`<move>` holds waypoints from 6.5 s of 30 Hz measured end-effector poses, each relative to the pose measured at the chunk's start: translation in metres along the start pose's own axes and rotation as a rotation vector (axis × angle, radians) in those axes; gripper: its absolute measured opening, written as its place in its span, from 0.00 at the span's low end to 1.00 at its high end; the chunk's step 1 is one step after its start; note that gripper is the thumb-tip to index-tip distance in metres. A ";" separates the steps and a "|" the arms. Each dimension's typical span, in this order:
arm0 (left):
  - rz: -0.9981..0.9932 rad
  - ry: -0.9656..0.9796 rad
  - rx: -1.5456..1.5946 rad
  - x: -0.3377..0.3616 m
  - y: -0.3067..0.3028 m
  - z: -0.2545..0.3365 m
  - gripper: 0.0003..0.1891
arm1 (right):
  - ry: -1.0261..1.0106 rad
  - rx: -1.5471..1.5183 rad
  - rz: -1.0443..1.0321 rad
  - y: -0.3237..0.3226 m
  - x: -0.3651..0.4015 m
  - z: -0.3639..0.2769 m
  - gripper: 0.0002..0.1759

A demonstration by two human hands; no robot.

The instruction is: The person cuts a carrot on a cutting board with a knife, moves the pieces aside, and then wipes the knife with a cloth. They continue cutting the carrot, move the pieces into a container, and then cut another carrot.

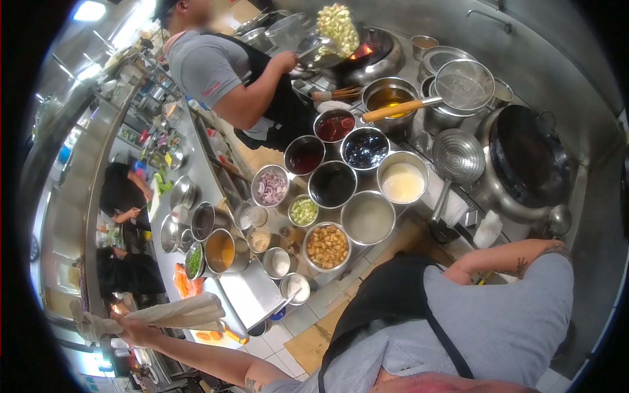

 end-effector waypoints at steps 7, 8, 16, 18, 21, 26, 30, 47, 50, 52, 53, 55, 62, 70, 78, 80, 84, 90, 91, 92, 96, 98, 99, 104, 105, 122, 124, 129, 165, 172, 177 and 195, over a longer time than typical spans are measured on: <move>-0.030 -0.009 0.004 -0.013 0.000 -0.018 0.39 | 0.005 0.011 -0.019 -0.002 0.001 -0.009 0.35; -0.025 -0.008 0.001 -0.014 -0.001 -0.020 0.39 | -0.002 0.011 -0.018 -0.002 0.000 -0.009 0.35; -0.037 0.017 -0.068 -0.011 -0.001 -0.016 0.36 | -0.034 0.000 0.026 0.000 -0.003 0.011 0.35; -0.073 -0.002 -0.053 -0.021 0.000 -0.031 0.37 | -0.006 -0.001 0.032 -0.002 -0.001 0.009 0.35; -0.026 0.009 -0.026 -0.022 0.002 -0.028 0.37 | 0.025 0.023 0.050 -0.007 0.001 0.005 0.34; -0.034 -0.077 -0.043 -0.008 0.001 -0.011 0.40 | -0.056 0.056 0.072 -0.008 0.000 0.001 0.33; -0.116 0.006 0.017 -0.024 0.005 -0.028 0.43 | -0.073 0.126 0.086 -0.005 -0.001 0.013 0.32; -0.068 -0.013 0.040 -0.018 0.001 -0.025 0.29 | -0.027 0.013 0.031 0.000 0.000 -0.001 0.34; -0.071 -0.026 0.046 -0.022 0.002 -0.032 0.30 | -0.038 -0.007 0.050 0.004 -0.004 0.010 0.34; -0.070 -0.027 0.042 -0.026 0.002 -0.037 0.30 | -0.027 0.055 0.023 0.005 -0.005 0.015 0.33; -0.070 -0.023 0.033 -0.027 0.001 -0.039 0.30 | -0.021 0.085 0.008 0.007 -0.004 0.017 0.33; -0.065 -0.024 0.029 -0.024 0.001 -0.037 0.30 | 0.010 0.066 0.014 0.002 -0.002 0.003 0.33; -0.082 0.030 0.010 -0.030 0.003 -0.041 0.36 | -0.025 0.125 -0.002 -0.004 0.000 -0.007 0.35; -0.013 0.010 -0.040 -0.014 -0.001 -0.021 0.36 | -0.037 0.062 0.014 -0.004 -0.001 0.005 0.37; 0.024 0.015 -0.049 -0.006 -0.002 -0.010 0.35 | 0.026 -0.028 0.025 -0.005 0.002 0.014 0.36; 0.016 0.010 -0.017 -0.009 -0.001 -0.016 0.35 | -0.006 -0.027 0.025 -0.005 0.002 0.011 0.36; 0.039 0.008 0.027 -0.004 0.001 -0.011 0.34 | -0.010 -0.026 0.042 -0.003 0.001 0.020 0.36; -0.001 -0.038 0.038 -0.010 0.002 -0.020 0.31 | 0.102 -0.046 0.039 0.002 0.004 0.035 0.35; 0.000 -0.030 -0.006 -0.010 0.002 -0.019 0.33 | 0.115 -0.071 0.058 0.002 0.005 0.033 0.35; 0.001 -0.022 -0.051 -0.010 0.000 -0.018 0.35 | 0.128 -0.096 0.077 0.002 0.006 0.031 0.35; 0.011 -0.055 0.020 0.001 0.000 -0.007 0.29 | 0.120 -0.098 0.080 0.002 0.007 0.027 0.35; 0.018 -0.059 0.037 0.005 0.000 -0.003 0.29 | 0.123 -0.129 0.066 0.006 0.006 0.036 0.35; 0.022 -0.061 0.045 0.005 -0.001 -0.002 0.29 | 0.087 -0.101 0.060 0.005 0.006 0.032 0.35; 0.000 -0.025 -0.021 -0.002 -0.004 -0.008 0.38 | 0.032 0.021 0.021 -0.005 0.008 0.009 0.35; 0.000 -0.029 -0.044 0.000 -0.004 -0.005 0.38 | 0.039 0.030 0.014 -0.006 0.008 0.006 0.34; -0.047 -0.027 0.210 -0.012 0.005 -0.025 0.30 | 0.003 0.045 0.065 -0.014 0.024 0.021 0.30; -0.054 -0.058 0.215 -0.011 0.007 -0.025 0.29 | 0.103 0.059 0.003 -0.013 0.024 0.029 0.31; -0.081 -0.018 0.182 -0.007 0.004 -0.019 0.29 | 0.142 0.044 -0.020 -0.006 0.022 0.040 0.32; 0.056 0.212 0.089 -0.025 0.013 -0.033 0.32 | -0.124 0.078 0.046 0.020 0.008 0.130 0.32; 0.048 0.491 -0.384 -0.064 0.018 -0.086 0.21 | 0.011 0.077 0.012 -0.011 0.008 0.065 0.30; 0.028 0.466 -0.106 -0.031 0.011 -0.038 0.24 | 0.052 0.047 -0.010 -0.024 0.012 0.020 0.27; 0.047 0.380 -0.055 -0.051 0.008 -0.057 0.21 | 0.026 0.003 0.080 -0.016 0.003 -0.021 0.27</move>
Point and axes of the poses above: each hand's wrist, its own x-axis away from the middle knuckle, its own y-axis out of the palm, z = x × y, the point moved 7 cm from there along -x, towards the middle knuckle, and after that the axes turned 13 degrees about z, right-handed, at the moved point
